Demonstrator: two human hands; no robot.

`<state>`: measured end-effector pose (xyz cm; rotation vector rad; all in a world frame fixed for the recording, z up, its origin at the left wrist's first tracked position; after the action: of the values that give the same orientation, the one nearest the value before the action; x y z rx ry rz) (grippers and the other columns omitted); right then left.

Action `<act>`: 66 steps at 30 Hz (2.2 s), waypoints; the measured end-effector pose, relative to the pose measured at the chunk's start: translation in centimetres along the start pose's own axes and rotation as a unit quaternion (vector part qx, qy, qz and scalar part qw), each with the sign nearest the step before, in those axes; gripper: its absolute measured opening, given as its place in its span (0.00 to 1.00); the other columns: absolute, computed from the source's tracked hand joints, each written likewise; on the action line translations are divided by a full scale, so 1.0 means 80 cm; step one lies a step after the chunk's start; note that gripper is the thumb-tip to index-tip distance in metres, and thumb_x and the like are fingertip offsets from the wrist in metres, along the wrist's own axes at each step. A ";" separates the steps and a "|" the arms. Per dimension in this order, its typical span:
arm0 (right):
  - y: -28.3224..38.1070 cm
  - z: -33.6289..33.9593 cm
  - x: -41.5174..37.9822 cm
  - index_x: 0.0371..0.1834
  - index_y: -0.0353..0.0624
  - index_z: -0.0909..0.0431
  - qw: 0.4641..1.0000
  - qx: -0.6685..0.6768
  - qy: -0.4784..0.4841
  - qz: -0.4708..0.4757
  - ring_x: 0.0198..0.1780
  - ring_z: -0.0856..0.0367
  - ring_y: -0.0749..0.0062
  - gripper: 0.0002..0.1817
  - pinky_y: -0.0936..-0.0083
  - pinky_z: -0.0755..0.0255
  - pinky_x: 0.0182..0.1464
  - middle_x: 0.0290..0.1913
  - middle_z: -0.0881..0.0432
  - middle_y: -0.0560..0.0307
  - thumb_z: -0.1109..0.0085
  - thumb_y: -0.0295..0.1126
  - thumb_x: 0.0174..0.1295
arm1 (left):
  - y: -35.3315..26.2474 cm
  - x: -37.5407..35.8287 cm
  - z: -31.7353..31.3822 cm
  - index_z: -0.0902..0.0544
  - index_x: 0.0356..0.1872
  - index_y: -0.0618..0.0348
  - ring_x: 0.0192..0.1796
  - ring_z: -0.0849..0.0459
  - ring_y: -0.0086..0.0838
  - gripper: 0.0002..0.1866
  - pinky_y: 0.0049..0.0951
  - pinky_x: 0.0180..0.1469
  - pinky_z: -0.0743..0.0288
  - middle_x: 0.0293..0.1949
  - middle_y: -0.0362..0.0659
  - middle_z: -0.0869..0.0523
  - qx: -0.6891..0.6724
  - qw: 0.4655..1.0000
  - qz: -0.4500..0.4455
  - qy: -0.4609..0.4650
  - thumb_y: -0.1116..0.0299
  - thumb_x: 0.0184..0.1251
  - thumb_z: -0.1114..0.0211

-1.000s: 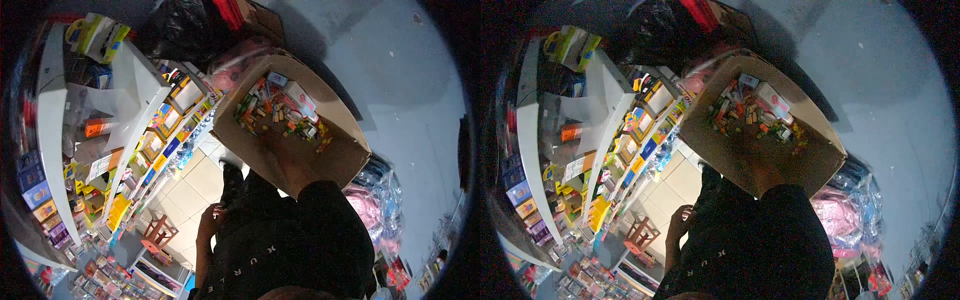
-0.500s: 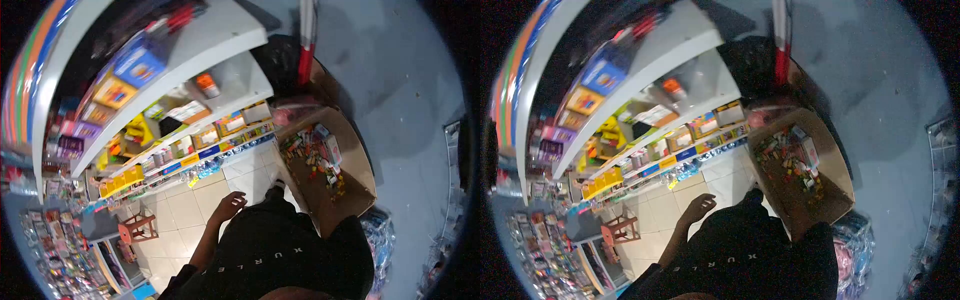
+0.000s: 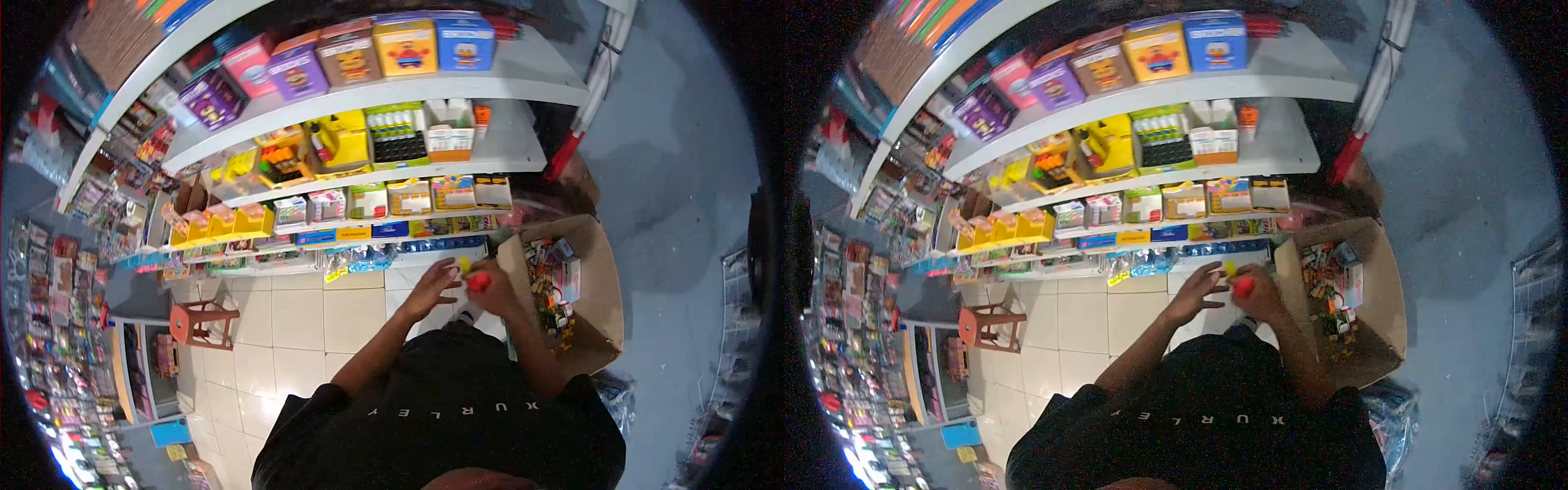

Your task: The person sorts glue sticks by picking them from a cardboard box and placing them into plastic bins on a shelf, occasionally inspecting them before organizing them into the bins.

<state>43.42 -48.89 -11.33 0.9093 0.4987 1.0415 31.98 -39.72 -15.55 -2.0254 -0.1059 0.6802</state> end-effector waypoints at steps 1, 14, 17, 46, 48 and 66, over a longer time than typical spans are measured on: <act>0.030 -0.027 0.001 0.46 0.42 0.18 0.998 0.041 0.050 0.016 0.55 0.21 0.54 0.20 0.63 0.27 0.60 0.54 0.22 0.47 0.26 0.33 0.49 | 0.002 -0.004 -0.002 0.32 0.67 0.59 0.57 0.20 0.35 0.31 0.37 0.60 0.26 0.58 0.48 0.21 -0.035 0.999 -0.002 0.035 0.46 0.74 0.44; 0.088 -0.114 0.010 0.40 0.45 0.27 0.842 0.491 0.049 -0.218 0.26 0.22 0.74 0.10 0.75 0.27 0.24 0.33 0.22 0.59 0.36 0.29 0.60 | -0.040 -0.097 0.117 0.30 0.60 0.53 0.42 0.14 0.38 0.26 0.35 0.32 0.18 0.48 0.47 0.17 -0.261 0.957 -0.075 0.103 0.43 0.77 0.54; 0.110 -0.150 0.017 0.43 0.50 0.28 0.782 0.581 0.089 -0.206 0.26 0.26 0.77 0.11 0.80 0.36 0.21 0.35 0.25 0.62 0.39 0.25 0.60 | -0.059 -0.134 0.131 0.32 0.64 0.56 0.43 0.15 0.35 0.24 0.31 0.34 0.20 0.48 0.47 0.17 -0.260 0.957 -0.101 0.082 0.51 0.78 0.51; 0.180 -0.260 0.172 0.34 0.46 0.27 0.705 0.657 0.183 -0.195 0.23 0.27 0.74 0.09 0.72 0.32 0.30 0.31 0.22 0.56 0.44 0.38 0.69 | -0.216 -0.163 0.277 0.23 0.60 0.58 0.36 0.28 0.14 0.16 0.19 0.37 0.33 0.36 0.33 0.22 0.073 0.948 -0.275 -0.143 0.66 0.77 0.43; 0.183 -0.261 0.187 0.34 0.47 0.28 0.734 0.618 0.197 -0.200 0.20 0.30 0.76 0.08 0.73 0.35 0.26 0.29 0.23 0.58 0.43 0.37 0.69 | -0.245 -0.165 0.280 0.25 0.65 0.57 0.37 0.28 0.15 0.19 0.18 0.38 0.31 0.40 0.33 0.21 0.093 0.935 -0.282 -0.196 0.66 0.77 0.42; 0.290 -0.233 0.300 0.42 0.41 0.25 0.895 0.438 0.078 -0.032 0.22 0.31 0.85 0.08 0.83 0.37 0.25 0.27 0.26 0.66 0.36 0.26 0.64 | -0.340 -0.144 0.369 0.27 0.64 0.68 0.44 0.16 0.21 0.38 0.26 0.51 0.21 0.45 0.48 0.11 0.172 0.871 -0.401 -0.225 0.82 0.48 0.22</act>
<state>28.51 -15.26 -0.96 1.5901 1.1786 0.8147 12.68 -6.25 0.38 -1.2658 -0.9740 0.5517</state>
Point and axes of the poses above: each hand's wrist, its own x-axis towards the middle knuckle, its own z-axis out of the back of the hand, y = z × x, the point moved 9 cm from there along x, towards the middle knuckle
